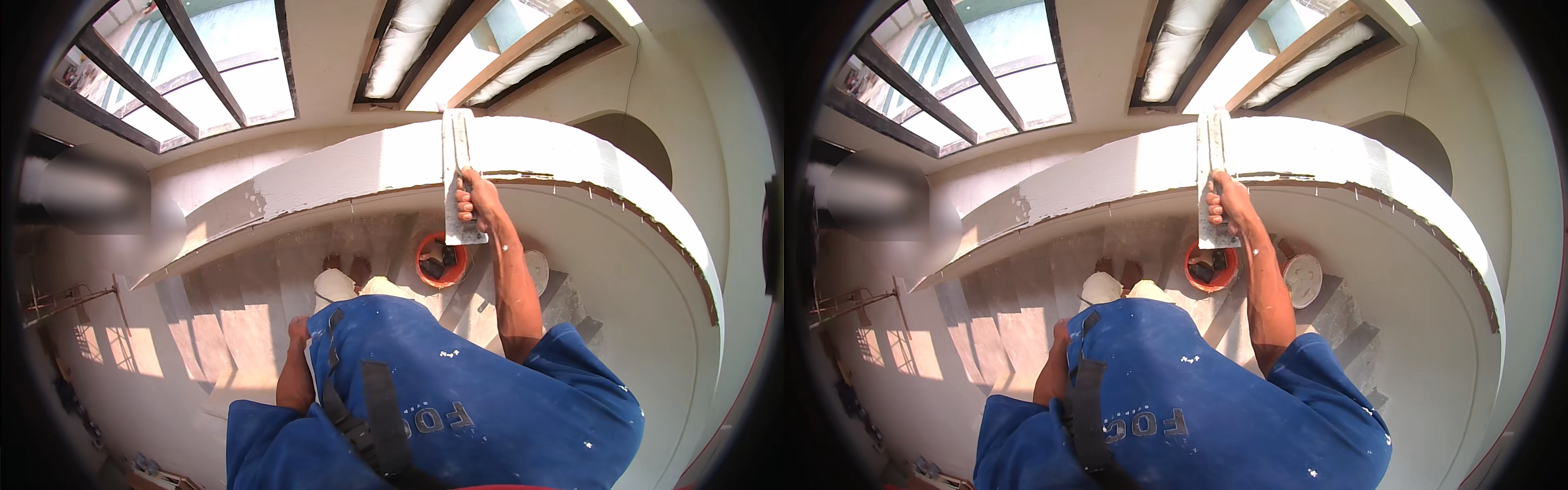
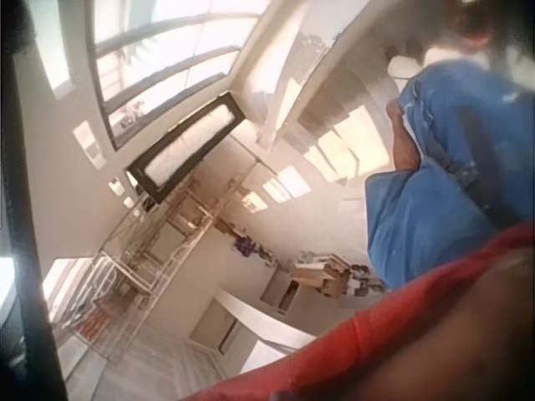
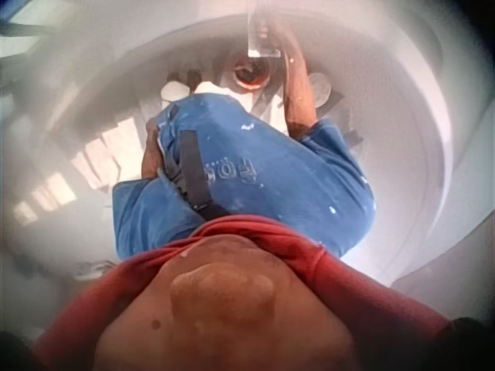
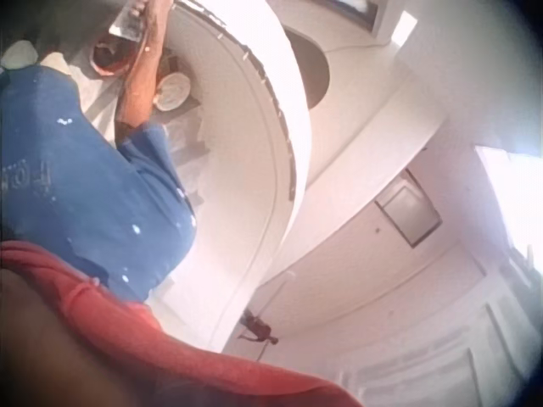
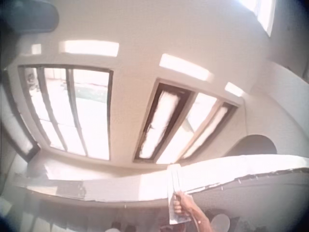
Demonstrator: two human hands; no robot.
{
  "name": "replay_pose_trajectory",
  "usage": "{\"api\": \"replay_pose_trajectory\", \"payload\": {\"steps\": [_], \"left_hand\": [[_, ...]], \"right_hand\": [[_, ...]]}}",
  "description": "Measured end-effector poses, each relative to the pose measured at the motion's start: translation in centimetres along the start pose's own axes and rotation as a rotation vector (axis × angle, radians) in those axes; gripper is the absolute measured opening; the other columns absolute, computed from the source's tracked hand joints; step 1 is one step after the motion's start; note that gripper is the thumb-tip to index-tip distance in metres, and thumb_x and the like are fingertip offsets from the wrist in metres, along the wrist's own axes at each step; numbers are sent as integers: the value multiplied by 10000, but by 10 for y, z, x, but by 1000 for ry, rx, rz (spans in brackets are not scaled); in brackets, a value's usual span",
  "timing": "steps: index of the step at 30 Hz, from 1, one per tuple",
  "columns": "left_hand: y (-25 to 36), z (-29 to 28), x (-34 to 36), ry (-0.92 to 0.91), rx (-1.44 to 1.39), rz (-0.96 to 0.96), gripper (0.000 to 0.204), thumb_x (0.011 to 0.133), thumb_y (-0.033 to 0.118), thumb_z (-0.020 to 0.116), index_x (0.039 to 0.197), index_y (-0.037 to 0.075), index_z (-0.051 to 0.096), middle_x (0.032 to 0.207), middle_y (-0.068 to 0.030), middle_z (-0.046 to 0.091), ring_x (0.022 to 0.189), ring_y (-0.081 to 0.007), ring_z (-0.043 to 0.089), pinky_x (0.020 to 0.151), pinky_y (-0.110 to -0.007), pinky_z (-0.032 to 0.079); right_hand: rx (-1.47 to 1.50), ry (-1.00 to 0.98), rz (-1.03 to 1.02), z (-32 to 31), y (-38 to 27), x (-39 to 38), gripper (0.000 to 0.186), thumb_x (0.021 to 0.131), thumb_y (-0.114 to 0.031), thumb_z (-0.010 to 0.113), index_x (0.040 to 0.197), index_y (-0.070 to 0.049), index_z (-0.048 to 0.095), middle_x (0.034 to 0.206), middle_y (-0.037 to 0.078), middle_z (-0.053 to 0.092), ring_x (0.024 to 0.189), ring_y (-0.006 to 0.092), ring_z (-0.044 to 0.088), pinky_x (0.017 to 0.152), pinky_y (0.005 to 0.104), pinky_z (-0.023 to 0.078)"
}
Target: The person applies plaster to the curved edge of a spiral staircase using a trowel and then brushes the surface with a large paintbrush.
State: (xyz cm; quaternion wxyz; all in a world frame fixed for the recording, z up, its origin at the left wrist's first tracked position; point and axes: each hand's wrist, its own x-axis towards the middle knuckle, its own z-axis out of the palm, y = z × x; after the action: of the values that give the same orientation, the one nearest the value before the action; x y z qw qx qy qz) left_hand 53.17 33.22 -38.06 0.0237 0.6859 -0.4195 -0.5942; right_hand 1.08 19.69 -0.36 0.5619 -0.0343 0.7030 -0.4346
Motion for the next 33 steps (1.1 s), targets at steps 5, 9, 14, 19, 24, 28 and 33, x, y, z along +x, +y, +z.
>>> {"api": "replay_pose_trajectory", "payload": {"steps": [5,9,14,19,24,28,33], "left_hand": [[14,-8,39,30,-205,-58,189,870,238,600,924,64,654,803,-44,645,658,-142,600,518,-296,471],[80,-22,34,24,-250,-129,196,880,232,589,972,69,645,843,-43,646,676,-142,615,515,-276,473],[84,-25,36,-13,-265,-63,179,880,218,584,961,69,640,825,-50,637,672,-154,621,515,-283,479],[51,-36,68,-169,-57,-45,211,868,247,586,975,70,625,790,-50,617,651,-180,613,533,-314,500],[73,-39,60,-155,9,-99,225,860,264,576,977,75,610,816,-52,610,671,-176,605,547,-329,502],[109,-30,57,-145,-1,-124,217,857,272,565,955,81,602,825,-55,598,675,-178,598,548,-332,497],[139,-7,62,-141,-1,-84,203,854,267,554,898,78,611,803,-71,587,677,-193,594,541,-346,501]], "right_hand": [[-166,-412,244,141,85,30,356,990,-408,446,790,-122,374,585,-46,311,427,67,268,348,252,267],[-516,-385,-132,193,132,43,425,999,-428,499,841,-35,466,592,18,457,426,133,460,353,315,390],[-660,-43,-189,137,63,41,616,966,-483,517,931,127,590,849,320,647,779,432,671,685,471,515],[-255,250,-360,-11,-25,13,408,993,-414,550,769,-84,462,584,-22,444,442,86,411,392,281,363],[-109,417,-315,-163,-92,-40,371,975,-435,586,793,-131,478,623,-60,404,475,52,350,405,232,317],[-79,636,-379,-249,-125,-71,386,954,-473,606,777,-161,464,613,-89,369,477,23,318,406,205,288],[-41,766,-444,-282,-131,-96,399,949,-467,621,769,-141,476,610,-86,376,476,22,332,395,201,282]]}}
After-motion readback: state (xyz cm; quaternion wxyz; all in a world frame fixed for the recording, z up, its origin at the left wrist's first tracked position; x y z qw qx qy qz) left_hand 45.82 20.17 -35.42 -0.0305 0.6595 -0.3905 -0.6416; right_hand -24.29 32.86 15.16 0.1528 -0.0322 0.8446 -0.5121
